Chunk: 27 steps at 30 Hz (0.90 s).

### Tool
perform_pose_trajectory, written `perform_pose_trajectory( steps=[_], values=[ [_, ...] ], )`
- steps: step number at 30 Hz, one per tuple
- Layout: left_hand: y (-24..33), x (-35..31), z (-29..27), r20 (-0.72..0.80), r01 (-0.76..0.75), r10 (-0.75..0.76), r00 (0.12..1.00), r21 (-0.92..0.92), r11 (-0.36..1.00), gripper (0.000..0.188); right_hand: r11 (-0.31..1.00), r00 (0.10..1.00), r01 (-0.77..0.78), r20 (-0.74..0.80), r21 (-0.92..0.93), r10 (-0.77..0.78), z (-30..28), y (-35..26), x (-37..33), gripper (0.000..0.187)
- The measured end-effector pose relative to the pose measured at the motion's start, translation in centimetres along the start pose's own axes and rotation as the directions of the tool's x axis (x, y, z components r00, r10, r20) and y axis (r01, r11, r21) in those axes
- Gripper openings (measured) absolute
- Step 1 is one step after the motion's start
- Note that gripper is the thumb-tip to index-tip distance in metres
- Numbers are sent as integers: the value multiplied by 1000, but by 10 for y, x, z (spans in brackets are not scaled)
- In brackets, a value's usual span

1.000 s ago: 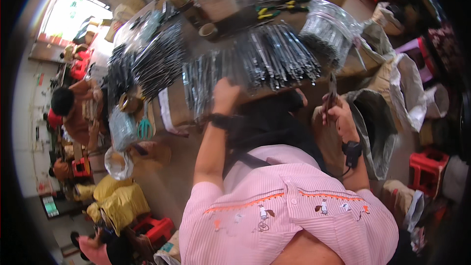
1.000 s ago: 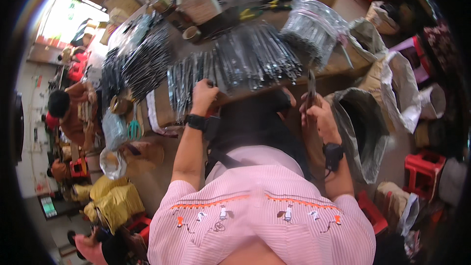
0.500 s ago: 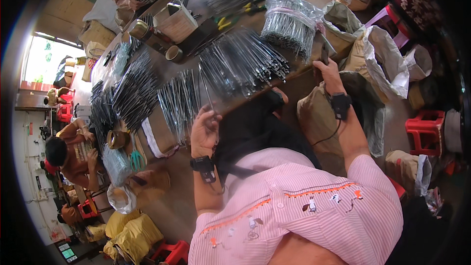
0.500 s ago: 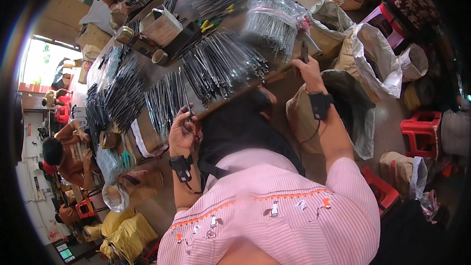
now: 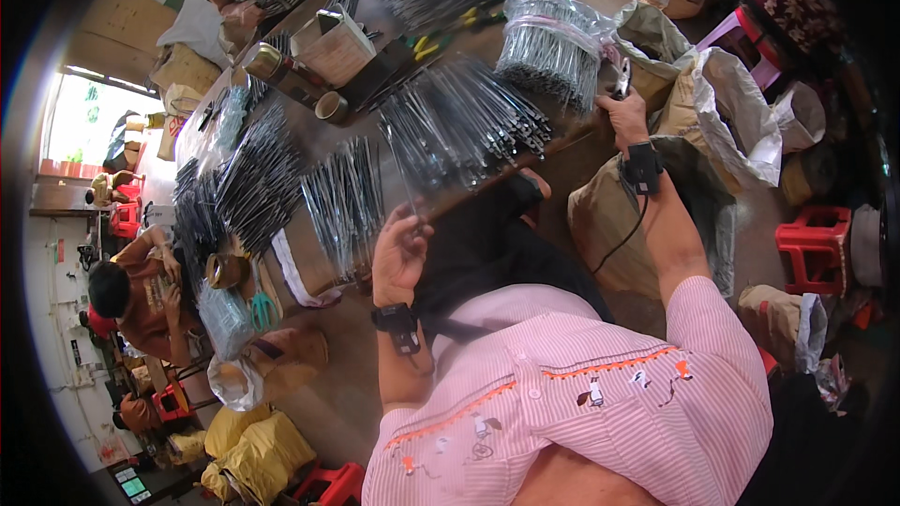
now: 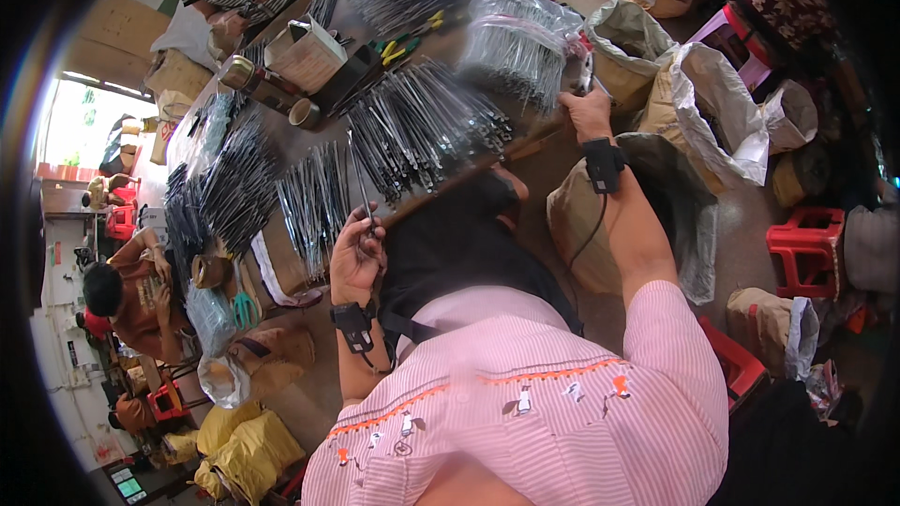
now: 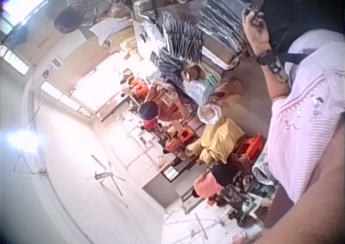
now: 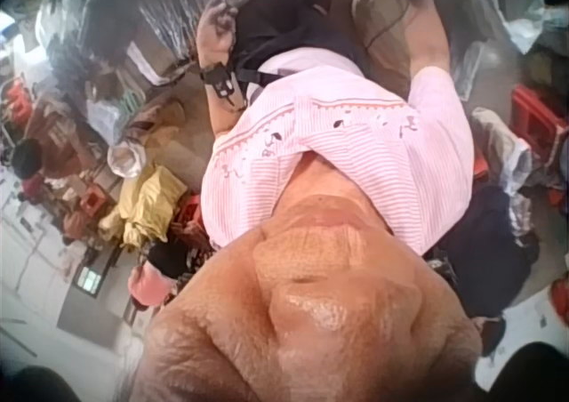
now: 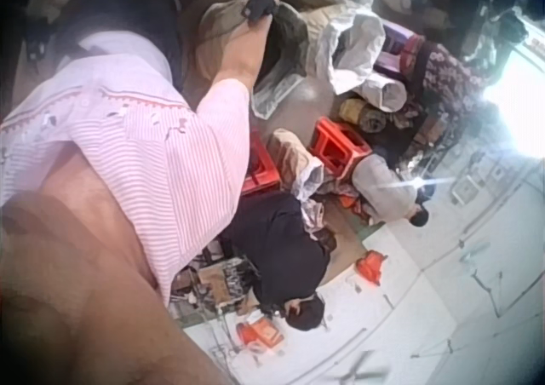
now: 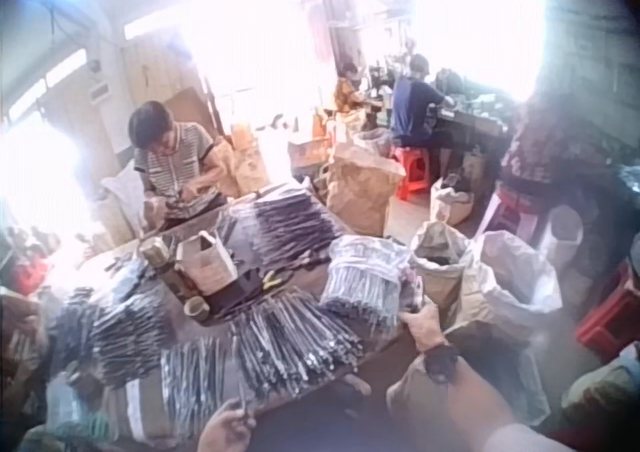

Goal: The person uses pliers to cut thin metal rods one at a time, placing the cut pieces into a pile on the table. They then gather the cut rods into a bundle and align them by hand.

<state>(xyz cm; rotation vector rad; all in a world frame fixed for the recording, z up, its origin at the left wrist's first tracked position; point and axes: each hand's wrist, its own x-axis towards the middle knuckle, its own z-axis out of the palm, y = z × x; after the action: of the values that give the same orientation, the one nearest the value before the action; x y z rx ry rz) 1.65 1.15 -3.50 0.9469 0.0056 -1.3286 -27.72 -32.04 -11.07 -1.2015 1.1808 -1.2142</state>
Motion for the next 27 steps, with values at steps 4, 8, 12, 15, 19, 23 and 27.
perform_pose_trajectory(
  steps=[4, 8, 12, 15, 19, 23, 27],
  values=[
    [5, -14, -5, -42, -35, 34, 999, -9, 999, 30, 966, 973, -228, 57, 119, 223, -14, -14, -11, 15],
    [9, -23, -10, -37, -50, 49, 998, -28, 998, 30, 657, 707, -673, 556, 340, 437, -32, -28, -9, 12],
    [3, -18, -6, 14, -78, 77, 997, 68, 995, 32, 536, 692, -704, 618, 466, 372, -15, -23, 15, 12],
    [-4, -15, 0, 53, -70, 63, 997, 155, 985, 33, 541, 716, -693, 538, 476, 445, -5, -19, 31, 10],
    [-10, -16, 3, 57, -64, 54, 997, 193, 979, 27, 622, 683, -685, 631, 379, 368, -2, -27, 19, 13],
    [-15, -18, 7, 36, -17, 11, 999, 172, 985, 23, 718, 643, -643, 698, 268, 315, 0, -51, -31, 15],
    [-26, -17, 24, 104, -28, 3, 995, 246, 969, 25, 777, 652, -585, 704, 230, 282, 19, -80, -89, 17]
  ],
)
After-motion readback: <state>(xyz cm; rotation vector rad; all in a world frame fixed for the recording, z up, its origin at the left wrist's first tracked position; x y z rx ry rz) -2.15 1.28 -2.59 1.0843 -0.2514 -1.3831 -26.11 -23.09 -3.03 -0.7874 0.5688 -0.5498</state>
